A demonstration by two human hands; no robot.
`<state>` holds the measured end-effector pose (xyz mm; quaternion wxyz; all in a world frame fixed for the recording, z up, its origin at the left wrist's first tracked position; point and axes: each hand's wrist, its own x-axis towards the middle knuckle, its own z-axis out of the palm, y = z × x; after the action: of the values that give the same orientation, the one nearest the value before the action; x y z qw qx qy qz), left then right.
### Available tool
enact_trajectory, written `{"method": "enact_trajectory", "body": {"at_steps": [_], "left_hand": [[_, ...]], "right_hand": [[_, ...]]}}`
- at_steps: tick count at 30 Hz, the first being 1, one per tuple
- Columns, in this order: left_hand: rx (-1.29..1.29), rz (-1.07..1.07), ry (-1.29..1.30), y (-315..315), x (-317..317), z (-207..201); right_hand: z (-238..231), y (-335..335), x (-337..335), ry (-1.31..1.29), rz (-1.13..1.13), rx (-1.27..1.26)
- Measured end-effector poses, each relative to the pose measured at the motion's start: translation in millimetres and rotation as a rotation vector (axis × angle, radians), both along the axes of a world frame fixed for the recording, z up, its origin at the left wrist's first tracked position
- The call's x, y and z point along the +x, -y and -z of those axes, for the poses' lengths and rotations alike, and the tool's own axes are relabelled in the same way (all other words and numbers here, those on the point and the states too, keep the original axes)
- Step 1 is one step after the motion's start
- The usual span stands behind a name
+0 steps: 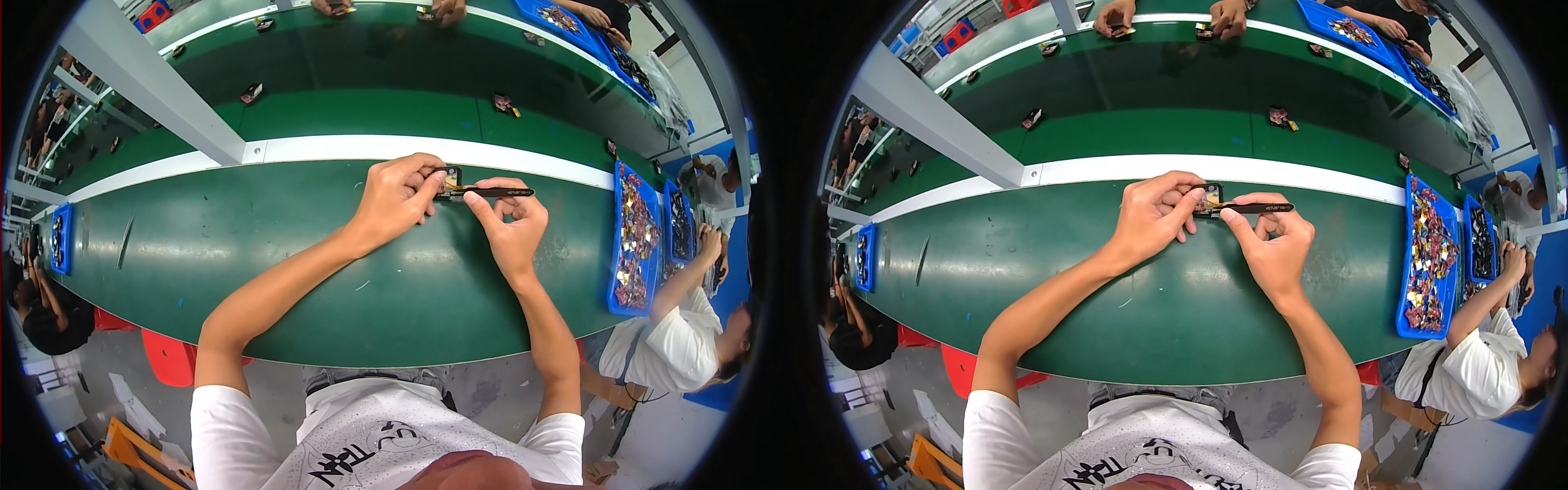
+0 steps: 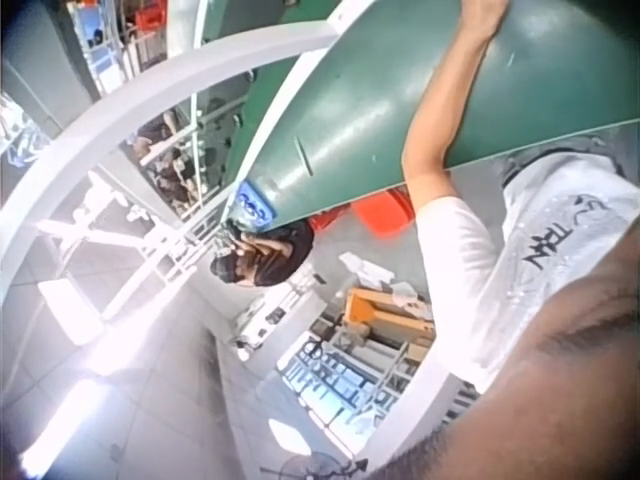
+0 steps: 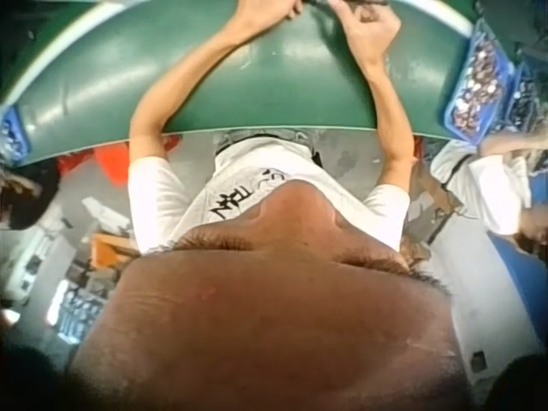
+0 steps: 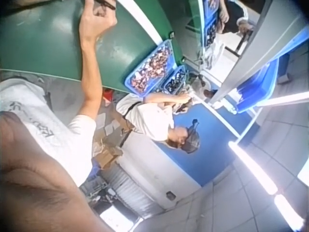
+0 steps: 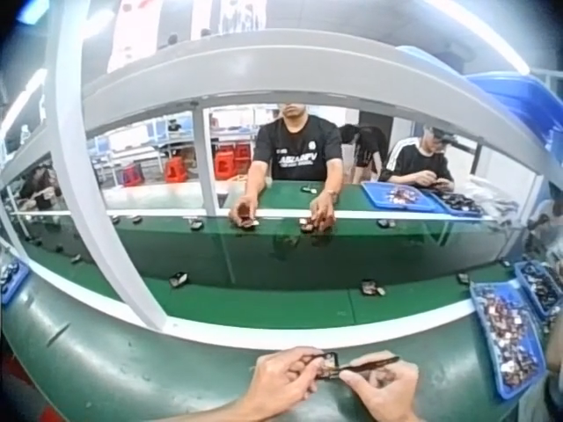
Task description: Assemble small electronic components and pins into a plastic housing.
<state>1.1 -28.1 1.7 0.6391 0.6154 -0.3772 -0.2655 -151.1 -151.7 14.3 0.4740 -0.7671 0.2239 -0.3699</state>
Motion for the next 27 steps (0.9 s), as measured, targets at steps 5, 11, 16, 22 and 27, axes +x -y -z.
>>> {"method": "enact_trajectory", "body": {"at_steps": [5, 11, 16, 22, 27], "left_hand": [[-0.012, 0.067, -0.051, -0.7, 0.0, -3.4], [-0.017, 0.080, -0.063, -0.7, 1.9, -1.5], [-0.006, 0.082, -0.092, 0.1, 2.4, -1.0], [0.024, 0.147, -0.223, 1.2, 8.1, -0.6], [0.039, 0.235, -0.293, 0.7, 14.7, 1.6]], "right_hand": [[0.2, -0.2, -1.0, -0.028, -0.015, 0.078], [1.4, 1.7, 1.3, 0.043, -0.056, 0.295], [1.5, 3.1, 0.1, 0.061, -0.078, 0.295], [0.9, 4.0, -2.4, 0.042, -0.086, 0.256], [-0.9, 2.5, -3.2, 0.070, -0.100, 0.234]]}}
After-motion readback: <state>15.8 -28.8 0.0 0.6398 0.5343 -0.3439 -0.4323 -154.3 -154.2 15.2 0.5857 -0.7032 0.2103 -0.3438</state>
